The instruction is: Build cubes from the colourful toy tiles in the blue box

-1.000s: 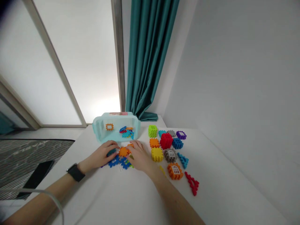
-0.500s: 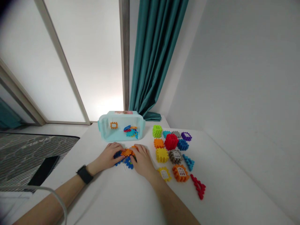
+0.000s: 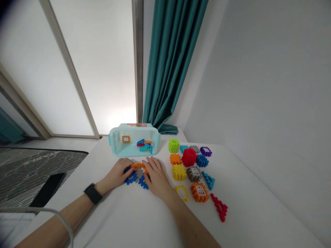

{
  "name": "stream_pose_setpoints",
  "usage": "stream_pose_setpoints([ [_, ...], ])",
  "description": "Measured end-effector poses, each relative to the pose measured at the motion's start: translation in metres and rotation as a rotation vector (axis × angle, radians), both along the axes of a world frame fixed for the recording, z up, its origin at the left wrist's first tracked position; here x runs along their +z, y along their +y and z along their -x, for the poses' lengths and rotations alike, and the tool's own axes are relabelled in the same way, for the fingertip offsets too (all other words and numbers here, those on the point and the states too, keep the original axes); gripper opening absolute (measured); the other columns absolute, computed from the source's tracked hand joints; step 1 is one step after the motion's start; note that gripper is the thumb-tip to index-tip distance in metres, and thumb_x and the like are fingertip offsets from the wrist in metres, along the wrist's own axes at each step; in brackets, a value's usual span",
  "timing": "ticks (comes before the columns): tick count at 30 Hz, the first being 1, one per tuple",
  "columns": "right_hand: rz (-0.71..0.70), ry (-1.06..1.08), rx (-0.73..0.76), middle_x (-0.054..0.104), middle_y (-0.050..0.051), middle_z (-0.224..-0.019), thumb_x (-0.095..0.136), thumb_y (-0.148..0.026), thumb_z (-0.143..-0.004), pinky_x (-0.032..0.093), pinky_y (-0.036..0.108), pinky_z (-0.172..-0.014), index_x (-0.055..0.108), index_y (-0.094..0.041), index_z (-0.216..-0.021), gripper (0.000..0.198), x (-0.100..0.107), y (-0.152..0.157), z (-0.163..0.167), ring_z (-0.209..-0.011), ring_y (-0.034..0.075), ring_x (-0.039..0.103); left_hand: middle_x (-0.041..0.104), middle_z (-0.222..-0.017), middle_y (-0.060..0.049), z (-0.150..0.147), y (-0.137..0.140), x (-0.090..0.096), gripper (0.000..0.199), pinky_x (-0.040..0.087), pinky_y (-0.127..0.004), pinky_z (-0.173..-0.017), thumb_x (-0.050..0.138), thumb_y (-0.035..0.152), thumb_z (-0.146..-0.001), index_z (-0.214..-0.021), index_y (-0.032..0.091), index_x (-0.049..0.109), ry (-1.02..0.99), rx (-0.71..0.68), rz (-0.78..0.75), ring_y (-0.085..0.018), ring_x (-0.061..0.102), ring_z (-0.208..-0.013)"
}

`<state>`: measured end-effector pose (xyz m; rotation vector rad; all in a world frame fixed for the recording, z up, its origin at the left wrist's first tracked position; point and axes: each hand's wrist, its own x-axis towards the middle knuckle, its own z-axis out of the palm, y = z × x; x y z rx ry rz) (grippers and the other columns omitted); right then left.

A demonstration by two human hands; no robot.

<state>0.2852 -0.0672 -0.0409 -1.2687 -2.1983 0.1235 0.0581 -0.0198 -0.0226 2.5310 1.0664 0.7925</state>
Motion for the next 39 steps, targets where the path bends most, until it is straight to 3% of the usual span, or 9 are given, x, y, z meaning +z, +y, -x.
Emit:
stream_pose_setpoints([
  [8,-0.206,-0.035,0.044,0.052,0.012,-0.146,0.047,-0.016,-0.094,0.039,0.056,-0.115,0.036,-0.023,-0.152,0.059,0.018,-0.009,0.007,-0.14,0.029,0.041,0.069,-0.098,-0.008,0.002,-0.014,0.014,0.021,0.048,-0.04,-0.089,0.049,0.031,-0.097,-0.107,0.02,0.063,-0.21,0.069,-0.077,-0.023,0.062,-0.094],
  [14,-0.41,-0.127,-0.034,0.04,0.012,-0.156,0.047,-0.01,-0.091,0.035,0.06,-0.117,0.033,-0.019,-0.153,0.065,0.016,-0.009,0.012,-0.147,0.031,0.03,0.069,-0.108,-0.01,0.001,-0.02,0.012,0.026,0.049,-0.04,-0.093,0.048,0.03,-0.098,-0.118,0.019,0.06,-0.288,0.028,-0.071,-0.023,0.063,-0.1],
  [20,-0.379,-0.175,0.0,0.04,0.01,-0.157,0.046,-0.01,-0.093,0.036,0.057,-0.118,0.027,-0.017,-0.156,0.066,0.016,-0.008,0.013,-0.148,0.03,0.03,0.068,-0.119,-0.011,0.0,-0.02,0.012,0.035,0.049,-0.04,-0.097,0.052,0.03,-0.096,-0.128,0.019,0.058,-0.391,0.045,0.118,-0.023,0.063,-0.105],
  [25,-0.387,-0.083,0.061,0.053,0.011,-0.147,0.047,-0.013,-0.097,0.042,0.054,-0.115,0.046,-0.02,-0.144,0.047,0.017,-0.009,0.01,-0.14,0.027,0.043,0.07,-0.111,-0.008,-0.003,-0.02,0.014,0.038,0.051,-0.036,-0.094,0.052,0.036,-0.097,-0.13,0.019,0.06,-0.456,-0.03,0.356,-0.021,0.064,-0.101],
  [29,-0.385,-0.026,0.06,0.059,0.011,-0.138,0.049,-0.015,-0.097,0.045,0.053,-0.112,0.056,-0.021,-0.131,0.035,0.017,-0.01,0.009,-0.133,0.027,0.05,0.071,-0.104,-0.007,-0.004,-0.019,0.01,0.041,0.051,-0.036,-0.09,0.054,0.043,-0.096,-0.129,0.019,0.061,-0.481,-0.077,0.45,-0.021,0.063,-0.094],
  [34,-0.351,0.057,0.033,0.064,0.011,-0.127,0.053,-0.017,-0.096,0.047,0.055,-0.107,0.06,-0.023,-0.121,0.027,0.016,-0.01,0.008,-0.123,0.028,0.055,0.066,-0.093,-0.004,-0.006,-0.021,0.008,0.046,0.053,-0.035,-0.082,0.053,0.047,-0.096,-0.133,0.02,0.056,-0.52,-0.043,0.435,-0.017,0.061,-0.082],
  [39,-0.32,0.17,-0.019,0.064,0.012,-0.123,0.057,-0.021,-0.095,0.051,0.052,-0.1,0.059,-0.022,-0.12,0.026,0.017,-0.008,0.006,-0.117,0.027,0.057,0.052,-0.13,-0.012,-0.002,-0.023,0.015,0.056,0.052,-0.042,-0.096,0.059,0.041,-0.094,-0.144,0.026,0.041,-0.526,-0.024,0.186,-0.022,0.059,-0.11],
])
